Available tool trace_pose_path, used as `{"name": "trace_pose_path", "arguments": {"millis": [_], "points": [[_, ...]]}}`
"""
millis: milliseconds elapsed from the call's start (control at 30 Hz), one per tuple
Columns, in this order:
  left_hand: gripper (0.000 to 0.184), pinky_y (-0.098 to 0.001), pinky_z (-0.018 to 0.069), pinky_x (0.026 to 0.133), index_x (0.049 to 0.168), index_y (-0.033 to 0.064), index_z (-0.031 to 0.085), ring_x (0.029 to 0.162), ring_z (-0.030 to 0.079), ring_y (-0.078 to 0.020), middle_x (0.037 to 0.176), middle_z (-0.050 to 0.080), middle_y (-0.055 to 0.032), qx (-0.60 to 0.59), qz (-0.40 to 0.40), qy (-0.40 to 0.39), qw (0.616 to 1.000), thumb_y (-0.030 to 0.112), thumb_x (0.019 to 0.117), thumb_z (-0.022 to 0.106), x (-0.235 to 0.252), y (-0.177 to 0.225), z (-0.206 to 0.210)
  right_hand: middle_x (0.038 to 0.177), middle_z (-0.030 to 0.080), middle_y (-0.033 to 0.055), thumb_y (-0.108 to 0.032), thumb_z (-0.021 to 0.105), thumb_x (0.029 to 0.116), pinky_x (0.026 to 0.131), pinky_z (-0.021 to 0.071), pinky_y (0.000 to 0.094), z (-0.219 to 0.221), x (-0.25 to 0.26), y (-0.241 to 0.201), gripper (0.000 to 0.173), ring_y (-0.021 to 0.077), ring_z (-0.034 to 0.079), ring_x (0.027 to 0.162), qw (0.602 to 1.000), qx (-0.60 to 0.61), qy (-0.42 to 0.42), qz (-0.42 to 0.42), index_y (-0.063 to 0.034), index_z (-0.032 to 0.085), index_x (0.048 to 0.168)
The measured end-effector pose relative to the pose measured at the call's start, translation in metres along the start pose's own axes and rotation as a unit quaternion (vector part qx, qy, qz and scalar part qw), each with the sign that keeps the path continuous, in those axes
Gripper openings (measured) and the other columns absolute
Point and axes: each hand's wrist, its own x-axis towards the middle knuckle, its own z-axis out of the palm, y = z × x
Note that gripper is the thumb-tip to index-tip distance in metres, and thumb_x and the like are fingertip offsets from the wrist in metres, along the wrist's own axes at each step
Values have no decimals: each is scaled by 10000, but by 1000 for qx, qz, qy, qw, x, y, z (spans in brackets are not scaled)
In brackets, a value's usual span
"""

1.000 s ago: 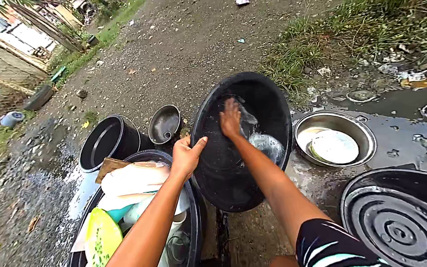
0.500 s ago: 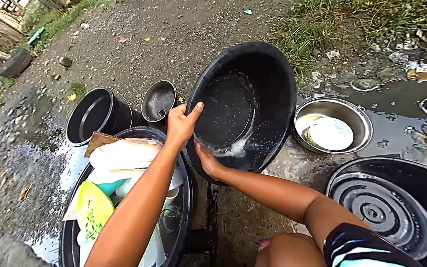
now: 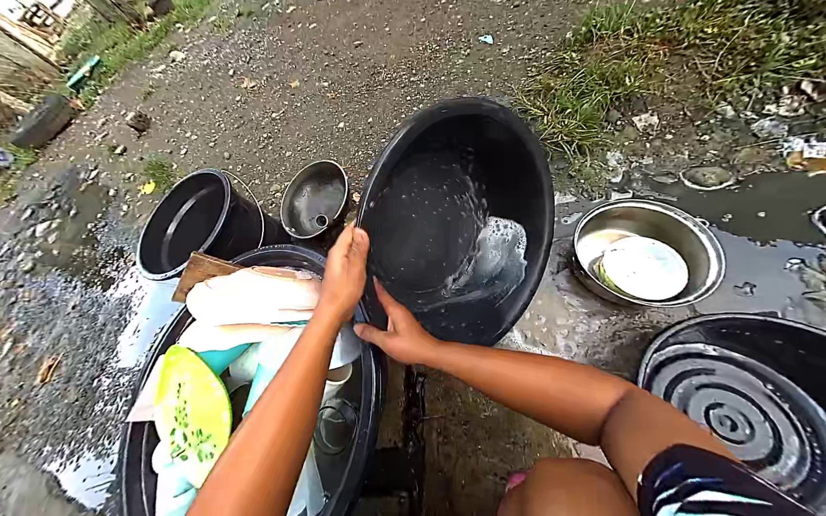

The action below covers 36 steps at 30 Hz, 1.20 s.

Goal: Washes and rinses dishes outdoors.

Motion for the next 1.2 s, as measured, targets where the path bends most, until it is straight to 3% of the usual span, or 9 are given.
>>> {"name": "trace_pose_path", "arguments": {"millis": [100, 167, 333, 500, 667, 833, 967, 1033, 1200], "points": [[515, -286, 583, 891, 1441, 16, 462, 988, 675, -58, 1185, 667, -66, -47, 6, 7, 999, 197, 997, 649, -6, -3, 0, 1660, 138, 333, -246, 283, 1084, 1293, 102, 410, 3, -9, 38, 641, 349, 135, 1586, 992, 15, -76, -100, 173, 163, 1555], [460, -337, 580, 883, 1409, 3, 513, 978, 686, -125, 1193, 674, -134, -9, 3, 14, 1000, -11, 961, 620, -2, 3, 0, 1676, 202, 257, -322, 190, 1087, 1290, 110, 473, -22, -26, 87, 653, 343, 163, 1584, 981, -133, -124, -68, 111, 241, 1573], [408, -315, 601, 746, 1258, 11, 603, 830, 707, -105, 1024, 717, -105, 40, 11, 8, 999, -81, 862, 578, 5, 7, 0, 1558, 463, 227, -394, 419, 1094, 1185, 266, 654, -165, -26, 124, 554, 423, 389, 1473, 834, -492, -188, 163, -27, 489, 1503], [401, -329, 595, 722, 1233, 11, 618, 810, 706, -131, 1010, 719, -119, 46, 17, 6, 999, -84, 847, 569, 4, 9, 0, 1694, 88, 276, -353, 516, 1028, 1247, -10, 642, -223, 2, 153, 727, 456, 5, 1578, 754, -641, 4, 143, 60, 291, 1581], [454, -278, 591, 772, 1261, -27, 603, 856, 694, -69, 1046, 716, -99, 8, -1, 26, 1000, -109, 816, 569, 14, 17, 8, 1662, 110, 345, -527, 396, 1064, 1258, 17, 624, -82, -6, 112, 818, 503, 47, 1560, 905, -363, -37, 217, 50, 197, 1609], [415, -266, 571, 768, 1218, -27, 611, 849, 679, -63, 1019, 704, -95, 22, -1, 21, 1000, -115, 814, 578, 20, 24, 12, 1663, 194, 296, -171, 193, 1112, 1287, 118, 398, 7, 8, 13, 551, 323, 187, 1576, 999, 34, 14, -7, 115, 178, 1583], [423, -294, 582, 766, 1241, -19, 612, 848, 684, -95, 1043, 700, -118, 39, -22, 6, 999, -144, 838, 587, 33, 35, 13, 1633, 278, 306, -415, 647, 948, 1268, 235, 456, -28, -31, 75, 902, 377, 273, 1546, 971, -212, -62, -92, 138, 269, 1552], [389, -313, 570, 763, 1220, -19, 628, 835, 672, -108, 1018, 695, -122, 70, -12, 1, 997, -123, 845, 601, 43, 33, 11, 1626, 302, 300, -234, 769, 872, 1267, 200, 512, -66, -52, 112, 876, 426, 264, 1539, 928, -354, -114, -19, 72, 326, 1562], [557, -452, 524, 1012, 1407, -28, 533, 1128, 672, -252, 1256, 669, -210, 130, 39, 31, 990, 141, 922, 748, 34, 16, 10, 1653, 254, 282, -56, 682, 894, 1258, 184, 545, -55, -44, 70, 835, 431, 238, 1546, 929, -347, -91, 89, 49, 245, 1597]]}}
